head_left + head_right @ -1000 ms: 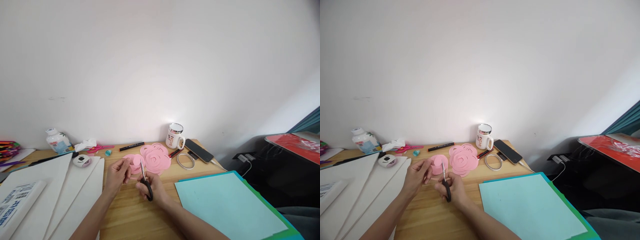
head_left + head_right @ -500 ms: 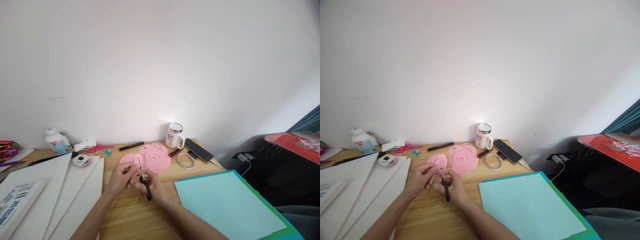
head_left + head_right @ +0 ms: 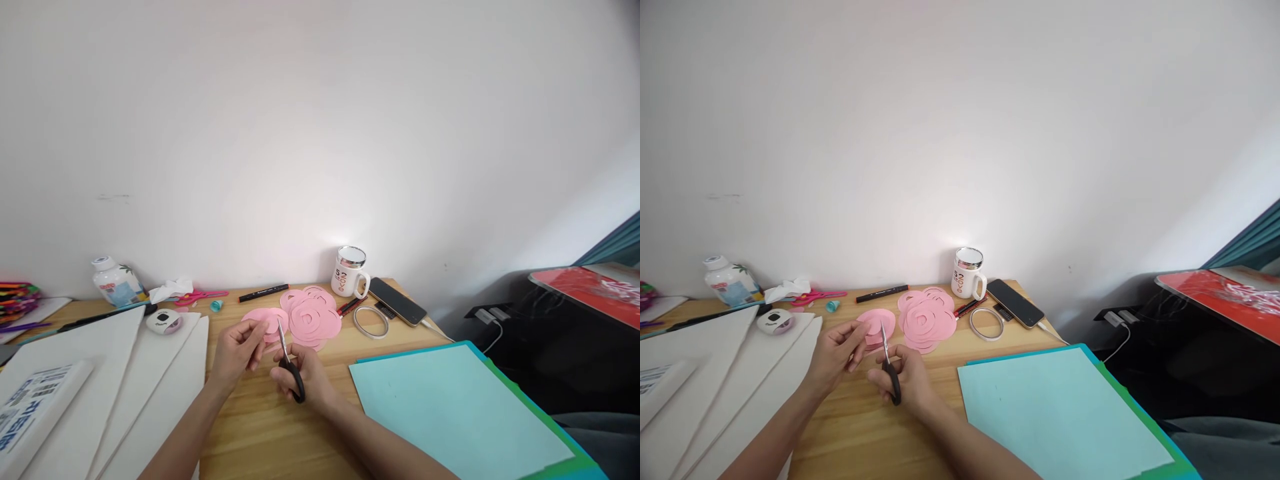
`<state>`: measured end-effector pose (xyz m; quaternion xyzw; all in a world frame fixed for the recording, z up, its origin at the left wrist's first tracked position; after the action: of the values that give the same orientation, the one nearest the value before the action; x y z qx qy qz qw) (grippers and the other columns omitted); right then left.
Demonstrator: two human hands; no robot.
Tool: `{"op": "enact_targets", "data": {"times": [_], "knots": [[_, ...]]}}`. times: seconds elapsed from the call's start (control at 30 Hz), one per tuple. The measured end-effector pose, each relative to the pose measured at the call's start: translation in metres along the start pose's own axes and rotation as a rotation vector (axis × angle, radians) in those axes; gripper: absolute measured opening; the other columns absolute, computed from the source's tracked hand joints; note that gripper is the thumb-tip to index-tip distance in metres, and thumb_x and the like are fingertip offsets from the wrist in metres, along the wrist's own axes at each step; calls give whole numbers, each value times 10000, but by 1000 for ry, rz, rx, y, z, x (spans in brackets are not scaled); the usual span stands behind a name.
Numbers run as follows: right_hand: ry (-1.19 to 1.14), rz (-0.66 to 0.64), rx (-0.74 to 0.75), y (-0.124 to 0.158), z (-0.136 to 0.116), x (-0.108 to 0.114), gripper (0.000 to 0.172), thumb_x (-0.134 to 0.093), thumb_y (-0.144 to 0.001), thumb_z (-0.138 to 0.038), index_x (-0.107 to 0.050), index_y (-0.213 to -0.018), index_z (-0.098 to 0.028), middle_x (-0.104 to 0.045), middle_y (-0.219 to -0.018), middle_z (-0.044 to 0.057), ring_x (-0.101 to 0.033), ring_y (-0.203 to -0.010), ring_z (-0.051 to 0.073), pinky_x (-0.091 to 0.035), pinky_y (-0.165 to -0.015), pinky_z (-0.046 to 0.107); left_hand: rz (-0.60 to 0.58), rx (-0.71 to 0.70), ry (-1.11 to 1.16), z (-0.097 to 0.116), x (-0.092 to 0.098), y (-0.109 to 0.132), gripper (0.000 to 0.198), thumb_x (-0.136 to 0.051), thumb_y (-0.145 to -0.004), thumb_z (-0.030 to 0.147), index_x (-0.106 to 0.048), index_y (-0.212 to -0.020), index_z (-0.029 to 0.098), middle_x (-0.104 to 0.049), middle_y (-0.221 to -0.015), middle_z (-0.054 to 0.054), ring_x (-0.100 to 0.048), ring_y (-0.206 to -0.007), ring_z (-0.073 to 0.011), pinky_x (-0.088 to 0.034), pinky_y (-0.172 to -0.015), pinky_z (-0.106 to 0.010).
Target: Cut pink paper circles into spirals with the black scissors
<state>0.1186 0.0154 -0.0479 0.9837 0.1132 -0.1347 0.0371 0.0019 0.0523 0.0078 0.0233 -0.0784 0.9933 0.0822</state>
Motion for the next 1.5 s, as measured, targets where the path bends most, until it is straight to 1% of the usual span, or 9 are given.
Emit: {"op": "enact_targets", "data": {"times": [0.23, 0.43, 0.57, 0.77, 0.87, 1.03, 1.1, 1.27, 1.5], "knots": [[26, -6, -18, -1, 6, 1, 371, -753, -576, -402, -516, -740, -167, -508, -407, -81, -407, -296, 60, -264, -311, 160, 0, -27, -32, -1, 2, -1, 295, -578, -781, 409, -586, -650, 145, -449, -359, 72, -339, -277, -43, -241, -290, -146], [-12, -29, 38, -2, 4, 2, 426, -777, -566, -404, -532, -830, -176, -555, -508, -61, -488, -402, 90, -358, -399, 196, -38, -39, -88, 0, -1, 0, 282, -585, -768, 402, -607, -651, 146, -442, -361, 72, -335, -290, -45, -249, -302, -154], [-5, 8, 31, -3, 3, 4, 451, -792, -537, -430, -532, -803, -175, -528, -457, -73, -450, -372, 83, -318, -378, 189, -77, -30, -98, 2, -5, 0, 297, -588, -757, 399, -578, -587, 155, -426, -365, 74, -340, -305, -48, -259, -317, -160], [4, 49, -7, -1, 1, 2, 425, -759, -558, -479, -511, -727, -177, -488, -372, -84, -391, -296, 69, -257, -326, 173, -2, -31, -65, -2, 1, -2, 270, -617, -738, 350, -556, -561, 156, -441, -373, 68, -352, -318, -51, -283, -338, -167], [7, 139, 23, -1, -4, 6, 412, -757, -572, -465, -506, -729, -178, -477, -366, -89, -385, -303, 69, -256, -331, 173, 113, -24, 16, -7, 10, -4, 252, -613, -738, 360, -588, -596, 153, -431, -384, 71, -342, -343, -54, -281, -346, -168], [-22, 369, 159, -1, -16, 22, 361, -707, -652, -462, -503, -772, -189, -482, -435, -82, -452, -376, 95, -349, -396, 206, 594, 39, 23, -18, 41, -6, 225, -671, -662, 342, -601, -575, 146, -512, -485, 49, -424, -434, -68, -365, -408, -170], [-17, 407, 195, -1, -18, 25, 352, -698, -663, -456, -503, -796, -196, -512, -483, -65, -512, -440, 124, -400, -449, 232, 633, 146, 22, -28, 46, -8, 219, -689, -619, 344, -631, -609, 134, -568, -524, 24, -513, -491, -107, -449, -473, -206], [40, 422, 192, -1, -14, 26, 350, -718, -633, -437, -535, -808, -194, -576, -587, -19, -552, -539, 153, -425, -506, 254, 512, 185, -1, -34, 40, -13, 280, -655, -626, 401, -654, -696, 130, -643, -570, -24, -630, -573, -195, -524, -542, -290], [46, 468, 261, 2, -21, 32, 324, -689, -666, -408, -512, -836, -197, -559, -631, -20, -521, -577, 145, -409, -548, 257, -13, 184, 17, -17, -2, -8, 305, -643, -650, 465, -613, -613, 164, -672, -547, -34, -642, -519, -202, -540, -527, -304]]}}
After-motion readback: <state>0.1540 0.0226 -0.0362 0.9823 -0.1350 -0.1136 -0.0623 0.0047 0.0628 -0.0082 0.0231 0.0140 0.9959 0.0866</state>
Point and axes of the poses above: each hand's wrist, its own y-axis away from the middle knuckle, its own x-axis out of the back of the hand, z = x × y, the point moved 5 cm from there along -y, towards the middle knuckle
